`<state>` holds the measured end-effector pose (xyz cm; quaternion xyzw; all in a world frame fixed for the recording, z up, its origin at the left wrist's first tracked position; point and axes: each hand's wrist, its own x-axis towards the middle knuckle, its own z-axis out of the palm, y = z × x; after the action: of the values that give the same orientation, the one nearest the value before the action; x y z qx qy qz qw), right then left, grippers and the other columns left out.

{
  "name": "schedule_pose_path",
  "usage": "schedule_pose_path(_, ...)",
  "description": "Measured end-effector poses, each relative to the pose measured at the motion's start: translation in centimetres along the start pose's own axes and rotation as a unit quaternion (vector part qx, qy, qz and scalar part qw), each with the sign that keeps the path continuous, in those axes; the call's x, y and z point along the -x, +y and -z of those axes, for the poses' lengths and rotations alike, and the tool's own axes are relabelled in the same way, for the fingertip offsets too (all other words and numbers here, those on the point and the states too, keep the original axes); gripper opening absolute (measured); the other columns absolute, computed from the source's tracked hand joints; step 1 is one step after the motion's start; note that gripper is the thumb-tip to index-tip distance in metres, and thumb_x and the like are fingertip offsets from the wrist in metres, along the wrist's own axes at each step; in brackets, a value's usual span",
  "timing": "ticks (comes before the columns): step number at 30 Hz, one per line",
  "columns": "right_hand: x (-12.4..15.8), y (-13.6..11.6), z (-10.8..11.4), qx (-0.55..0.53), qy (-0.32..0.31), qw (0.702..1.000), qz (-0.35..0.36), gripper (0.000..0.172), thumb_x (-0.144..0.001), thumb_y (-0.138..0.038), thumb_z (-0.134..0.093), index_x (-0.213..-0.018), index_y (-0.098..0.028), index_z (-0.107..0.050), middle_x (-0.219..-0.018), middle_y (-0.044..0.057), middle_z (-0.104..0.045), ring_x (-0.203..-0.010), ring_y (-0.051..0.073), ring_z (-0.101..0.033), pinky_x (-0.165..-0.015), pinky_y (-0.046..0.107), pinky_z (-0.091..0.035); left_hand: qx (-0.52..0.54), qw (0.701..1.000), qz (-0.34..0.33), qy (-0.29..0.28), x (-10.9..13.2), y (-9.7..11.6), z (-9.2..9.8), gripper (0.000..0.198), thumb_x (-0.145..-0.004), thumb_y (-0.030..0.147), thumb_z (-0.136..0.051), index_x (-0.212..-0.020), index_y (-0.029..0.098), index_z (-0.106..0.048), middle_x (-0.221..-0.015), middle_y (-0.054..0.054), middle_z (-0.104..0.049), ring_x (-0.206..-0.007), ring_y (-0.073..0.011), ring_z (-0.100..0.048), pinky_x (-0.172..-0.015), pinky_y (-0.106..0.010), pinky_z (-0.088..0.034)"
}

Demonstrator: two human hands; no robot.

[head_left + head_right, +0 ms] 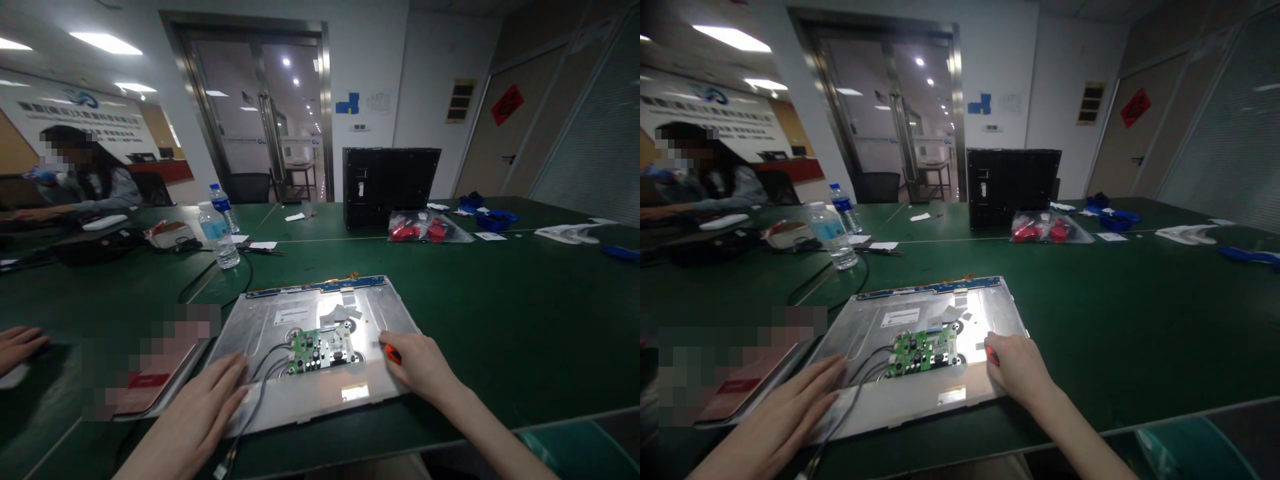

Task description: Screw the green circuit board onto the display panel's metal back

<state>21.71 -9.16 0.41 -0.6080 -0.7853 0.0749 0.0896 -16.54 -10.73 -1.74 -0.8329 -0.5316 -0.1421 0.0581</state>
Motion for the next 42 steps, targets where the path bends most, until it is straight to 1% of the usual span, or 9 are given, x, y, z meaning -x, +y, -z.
schedule_pose_path(3, 0.0, 0.4, 0.1, -0.012, -0.015, 1.000, -0.002, 0.035, -0.085, -0.022, -0.052, -0.114, -0.022, -0.071, -0.103, 0.010, -0.076, -0.093, 0.028, -0.071, -0.079, 0.035, -0.050, 0.000, 1.000, -0.010, 0.015, 0.8, -0.4, -1.6, 0.051, -0.099, 0.048, -0.030, -0.140, 0.029, -0.054, -0.141, -0.003, -0.057, -0.126, -0.0271, -0.057, -0.105, -0.040, -0.049)
schedule_pose_path(7, 0.2, 0.6, 0.5, -0.006, -0.028, 1.000, 0.001, 0.038, -0.083, -0.022, -0.052, -0.117, -0.023, -0.070, -0.100, 0.012, -0.076, -0.088, 0.028, -0.071, -0.077, 0.035, -0.050, -0.022, 1.000, -0.007, -0.020, 1.4, -1.2, -3.5, 0.052, -0.099, 0.044, -0.029, -0.148, 0.031, -0.042, -0.147, -0.003, -0.051, -0.132, -0.0268, -0.051, -0.108, -0.045, -0.045)
schedule_pose_path(15, 1.1, 1.1, 0.7, -0.038, -0.024, 0.999, 0.006, 0.037, -0.081, -0.019, -0.053, -0.113, -0.025, -0.072, -0.105, 0.010, -0.076, -0.090, 0.027, -0.071, -0.076, 0.034, -0.051, -0.053, 0.997, 0.009, -0.058, 2.1, -1.1, -3.7, 0.054, -0.100, 0.045, -0.028, -0.153, 0.033, -0.027, -0.153, -0.003, -0.040, -0.138, -0.0313, -0.042, -0.108, -0.059, -0.038)
schedule_pose_path(19, 2.0, 1.5, 1.3, -0.036, -0.042, 0.998, -0.007, 0.037, -0.082, -0.020, -0.052, -0.113, -0.024, -0.072, -0.116, 0.011, -0.073, -0.094, 0.029, -0.071, -0.080, 0.040, -0.053, -0.053, 0.995, 0.013, -0.080, 1.8, 0.2, -3.4, 0.053, -0.100, 0.046, -0.027, -0.152, 0.034, -0.030, -0.153, -0.003, -0.040, -0.138, -0.0324, -0.042, -0.107, -0.062, -0.038)
schedule_pose_path(28, 5.0, 4.9, 1.5, -0.014, -0.053, 0.996, -0.077, 0.042, -0.086, -0.024, -0.047, -0.122, -0.023, -0.069, -0.128, 0.008, -0.067, -0.105, 0.030, -0.069, -0.088, 0.045, -0.053, -0.038, 0.990, -0.040, -0.132, -0.4, 5.0, -0.7, 0.049, -0.100, 0.045, -0.034, -0.147, 0.035, -0.041, -0.148, -0.002, -0.046, -0.133, -0.0286, -0.050, -0.103, -0.050, -0.046)
schedule_pose_path(32, 4.9, 5.5, 2.4, 0.052, -0.061, 0.988, -0.129, 0.036, -0.089, -0.024, -0.045, -0.113, -0.025, -0.071, -0.108, 0.010, -0.075, -0.095, 0.030, -0.071, -0.079, 0.041, -0.054, -0.003, 0.993, -0.079, -0.082, -0.7, 6.1, -2.1, 0.053, -0.101, 0.048, -0.032, -0.151, 0.032, -0.032, -0.153, -0.003, -0.040, -0.139, -0.0295, -0.041, -0.113, -0.055, -0.032)
schedule_pose_path(35, 4.2, 5.5, 2.8, 0.115, -0.053, 0.978, -0.163, 0.034, -0.093, -0.022, -0.041, -0.114, -0.022, -0.068, -0.099, 0.012, -0.075, -0.089, 0.030, -0.072, -0.072, 0.038, -0.053, 0.041, 0.989, -0.106, -0.098, -1.4, 6.8, -2.9, 0.062, -0.100, 0.054, -0.034, -0.155, 0.030, -0.022, -0.157, -0.005, -0.031, -0.143, -0.0305, -0.035, -0.117, -0.058, -0.022)
schedule_pose_path(39, 2.7, 5.5, 2.5, 0.114, -0.011, 0.978, -0.174, 0.035, -0.096, -0.021, -0.038, -0.120, -0.020, -0.064, -0.104, 0.013, -0.075, -0.093, 0.028, -0.072, -0.072, 0.034, -0.052, 0.116, 0.969, -0.122, -0.181, -3.9, 8.3, -1.9, 0.060, -0.100, 0.056, -0.033, -0.153, 0.028, -0.030, -0.157, -0.007, -0.030, -0.144, -0.0313, -0.032, -0.118, -0.060, -0.018)
schedule_pose_path(42, 1.6, 5.6, 2.3, 0.100, 0.013, 0.976, -0.195, 0.037, -0.099, -0.035, -0.037, -0.117, -0.018, -0.066, -0.099, 0.014, -0.075, -0.092, 0.031, -0.072, -0.072, 0.037, -0.053, 0.145, 0.958, -0.112, -0.222, -6.1, 9.9, -0.5, 0.059, -0.100, 0.057, -0.031, -0.151, 0.027, -0.035, -0.157, -0.007, -0.031, -0.145, -0.0315, -0.031, -0.117, -0.062, -0.021)
